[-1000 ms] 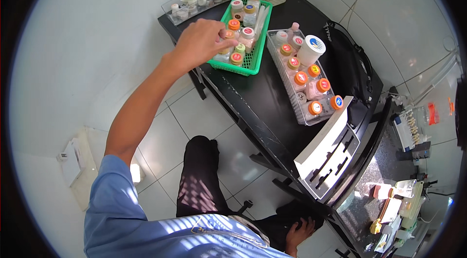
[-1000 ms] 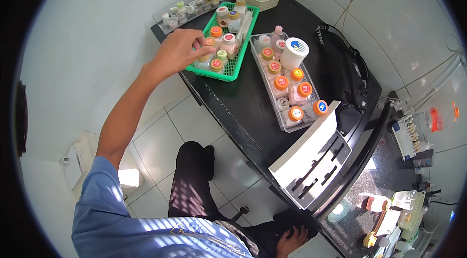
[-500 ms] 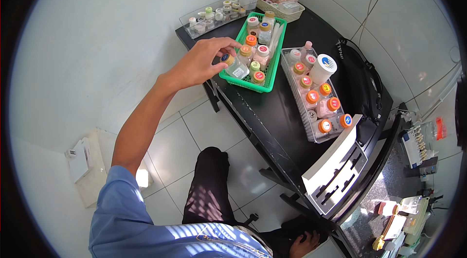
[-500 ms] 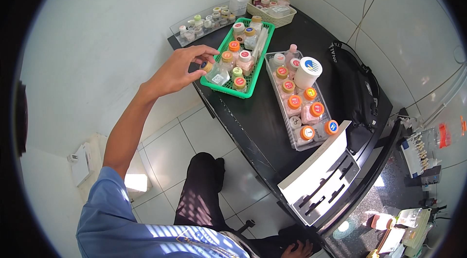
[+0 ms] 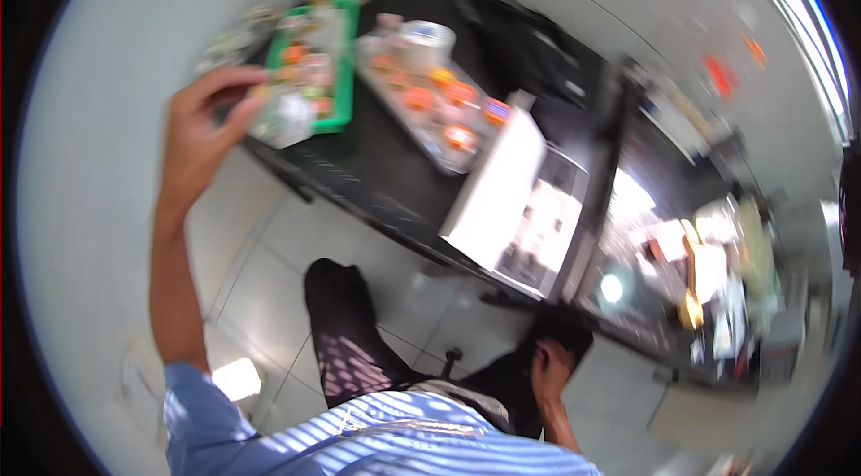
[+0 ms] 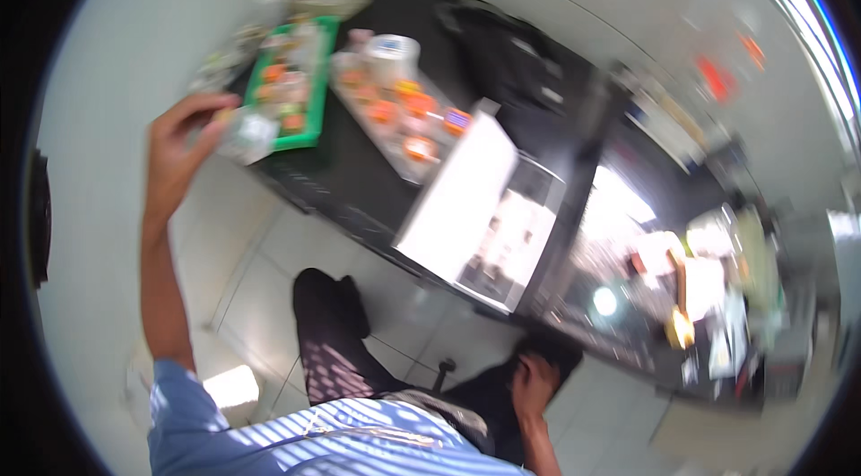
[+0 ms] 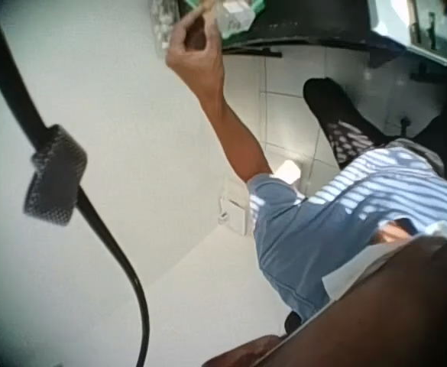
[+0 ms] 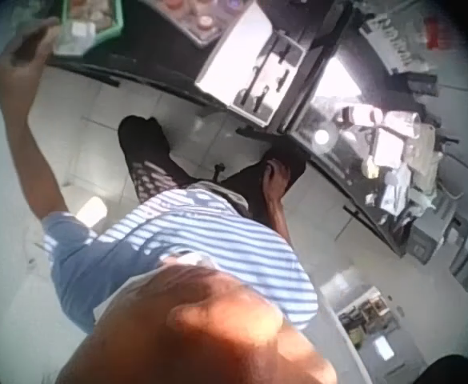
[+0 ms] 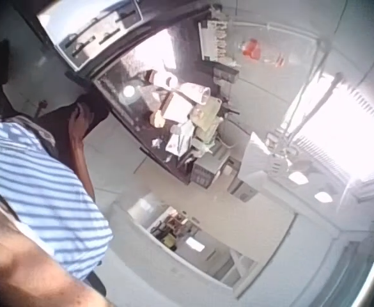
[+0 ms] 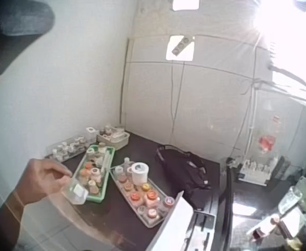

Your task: Applying and shaping dental porcelain or composite material onto a dental bridge model.

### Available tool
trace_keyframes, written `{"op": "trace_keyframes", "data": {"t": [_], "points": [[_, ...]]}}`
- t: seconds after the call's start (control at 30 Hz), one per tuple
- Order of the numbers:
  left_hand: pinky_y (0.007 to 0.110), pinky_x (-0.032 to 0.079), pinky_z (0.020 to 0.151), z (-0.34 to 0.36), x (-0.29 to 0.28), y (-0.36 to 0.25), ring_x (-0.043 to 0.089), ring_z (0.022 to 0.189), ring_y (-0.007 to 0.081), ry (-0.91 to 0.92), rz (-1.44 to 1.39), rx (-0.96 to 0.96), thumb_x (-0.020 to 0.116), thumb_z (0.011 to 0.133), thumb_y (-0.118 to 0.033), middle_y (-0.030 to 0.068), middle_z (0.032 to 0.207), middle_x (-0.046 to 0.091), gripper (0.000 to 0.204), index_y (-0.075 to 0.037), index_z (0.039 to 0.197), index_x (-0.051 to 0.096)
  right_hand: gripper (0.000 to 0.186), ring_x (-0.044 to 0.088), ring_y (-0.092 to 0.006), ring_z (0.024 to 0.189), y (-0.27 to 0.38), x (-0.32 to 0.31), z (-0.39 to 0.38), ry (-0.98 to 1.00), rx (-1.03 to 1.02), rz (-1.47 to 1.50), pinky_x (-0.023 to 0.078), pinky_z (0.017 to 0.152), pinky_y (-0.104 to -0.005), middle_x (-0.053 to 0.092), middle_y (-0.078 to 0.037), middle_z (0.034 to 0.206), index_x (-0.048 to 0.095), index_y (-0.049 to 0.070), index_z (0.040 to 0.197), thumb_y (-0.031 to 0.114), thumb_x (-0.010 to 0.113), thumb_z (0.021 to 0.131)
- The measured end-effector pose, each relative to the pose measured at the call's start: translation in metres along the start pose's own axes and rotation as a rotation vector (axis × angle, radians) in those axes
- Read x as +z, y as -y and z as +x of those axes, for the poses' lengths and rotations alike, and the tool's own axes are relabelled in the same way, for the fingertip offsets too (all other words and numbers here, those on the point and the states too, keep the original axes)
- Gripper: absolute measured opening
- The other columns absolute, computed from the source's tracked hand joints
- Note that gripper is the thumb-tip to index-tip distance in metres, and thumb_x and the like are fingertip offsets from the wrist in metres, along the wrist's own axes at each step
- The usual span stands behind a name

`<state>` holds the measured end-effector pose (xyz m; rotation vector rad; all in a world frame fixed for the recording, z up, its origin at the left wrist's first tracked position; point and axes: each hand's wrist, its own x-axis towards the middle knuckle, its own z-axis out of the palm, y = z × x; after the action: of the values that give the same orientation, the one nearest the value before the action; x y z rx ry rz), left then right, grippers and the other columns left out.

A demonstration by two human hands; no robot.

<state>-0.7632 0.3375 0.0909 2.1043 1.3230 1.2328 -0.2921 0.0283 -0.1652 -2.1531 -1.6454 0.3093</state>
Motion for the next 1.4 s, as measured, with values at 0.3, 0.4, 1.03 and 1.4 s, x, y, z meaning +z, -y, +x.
{"op": "trace_keyframes", "data": {"t": [0.3,0.4,1.03,1.4], "points": [[0.033,0.052,0.076,-0.099,0.156,-0.187,0.066,0.084,0.0243,0.510,-0.358,0.226,0.074,0.063,0.006,0.0146,0.091,0.069,0.029,0.002,0.091,0.070,0.057,0.059,-0.0290,0.111,0.156,-0.133,0.026,-0.009,-0.418,0.919,0.051,0.089,-0.0367,0.054,-0.016,0.130,0.050,0.002,0.130,0.015,0.075,0.080],[0.028,0.052,0.075,-0.096,0.209,-0.218,0.066,0.084,0.0189,0.574,-0.634,0.157,0.074,0.072,0.000,0.0130,0.092,0.070,0.024,0.001,0.096,0.072,0.057,0.063,-0.0258,0.102,0.130,-0.159,0.018,-0.041,-0.243,0.935,0.052,0.086,-0.0322,0.059,-0.015,0.118,0.052,0.002,0.130,0.013,0.076,0.079],[0.034,0.050,0.091,-0.128,0.339,-0.359,0.060,0.101,0.0221,0.835,-0.684,0.229,0.069,0.081,-0.010,0.0120,0.112,0.060,0.052,0.000,0.129,0.054,0.049,0.060,-0.0230,0.110,-0.025,-0.276,0.008,-0.439,-0.359,0.817,0.052,0.088,-0.0343,0.058,-0.015,0.123,0.055,0.002,0.126,0.017,0.073,0.083],[0.029,0.048,0.091,-0.158,0.398,-0.383,0.057,0.110,0.0158,1.436,-1.192,-0.217,0.072,0.086,-0.027,0.0123,0.116,0.060,0.054,0.003,0.125,0.049,0.048,0.064,-0.0175,0.080,-0.100,-0.329,-0.033,-0.151,-0.369,0.575,0.053,0.065,-0.0295,0.064,-0.008,0.094,0.068,0.009,0.114,0.029,0.079,0.072]]}}
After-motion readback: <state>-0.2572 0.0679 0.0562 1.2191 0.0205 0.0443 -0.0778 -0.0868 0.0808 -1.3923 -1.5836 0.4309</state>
